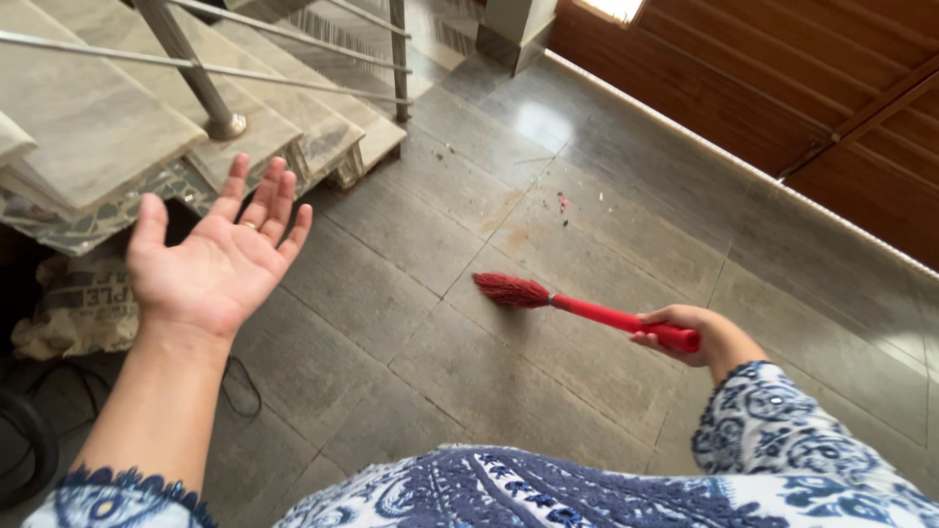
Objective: The person sweeps debris across a tiled floor toward the bottom of a staircase using a handheld brush and a dustpan.
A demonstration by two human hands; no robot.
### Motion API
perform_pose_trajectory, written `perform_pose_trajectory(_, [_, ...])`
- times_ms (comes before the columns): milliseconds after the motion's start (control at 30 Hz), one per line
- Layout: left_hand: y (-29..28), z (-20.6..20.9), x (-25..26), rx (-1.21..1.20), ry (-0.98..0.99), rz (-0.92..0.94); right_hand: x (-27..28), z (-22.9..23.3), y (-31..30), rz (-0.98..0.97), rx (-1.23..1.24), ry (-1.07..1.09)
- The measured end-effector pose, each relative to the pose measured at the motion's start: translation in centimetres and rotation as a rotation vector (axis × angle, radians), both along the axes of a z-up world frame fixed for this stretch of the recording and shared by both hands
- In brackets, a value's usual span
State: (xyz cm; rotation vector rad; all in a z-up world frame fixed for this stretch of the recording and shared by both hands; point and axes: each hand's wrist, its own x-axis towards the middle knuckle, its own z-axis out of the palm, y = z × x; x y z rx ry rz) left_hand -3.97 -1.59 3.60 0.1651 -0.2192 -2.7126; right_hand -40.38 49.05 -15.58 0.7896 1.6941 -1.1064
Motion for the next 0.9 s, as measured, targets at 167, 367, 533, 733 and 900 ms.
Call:
perform_pose_trajectory(167, [-0.6,2.4,0.7,0.004,0.088,0.013,1.0,-4.2,-2.2,-0.011,-0.087,0.096])
perform_pose_trajectory(367, [-0.5,2.9,0.4,-0.024,0.049,-0.002,6.0,-4.1,-3.7,-0.619,-0.625,-0.058])
perform_pose_trajectory(533, [-0.9,2.4,-1.1,-0.016,0.059,-0.102,9.2,-0.9,-2.7,-0.922,-0.890,-0.176])
perform_pose_trajectory(733, [-1.3,1.3,-3.6,-0.008,0.023,-0.246,15.0,2.1,-3.0,-1.097,-0.623,-0.109])
perform_pose_trajectory(900, [-3.3,1.2,-6.0,-0.080,-0.076,-0.354,17.9,-1.4,-2.5,-1.185,-0.662,-0.350])
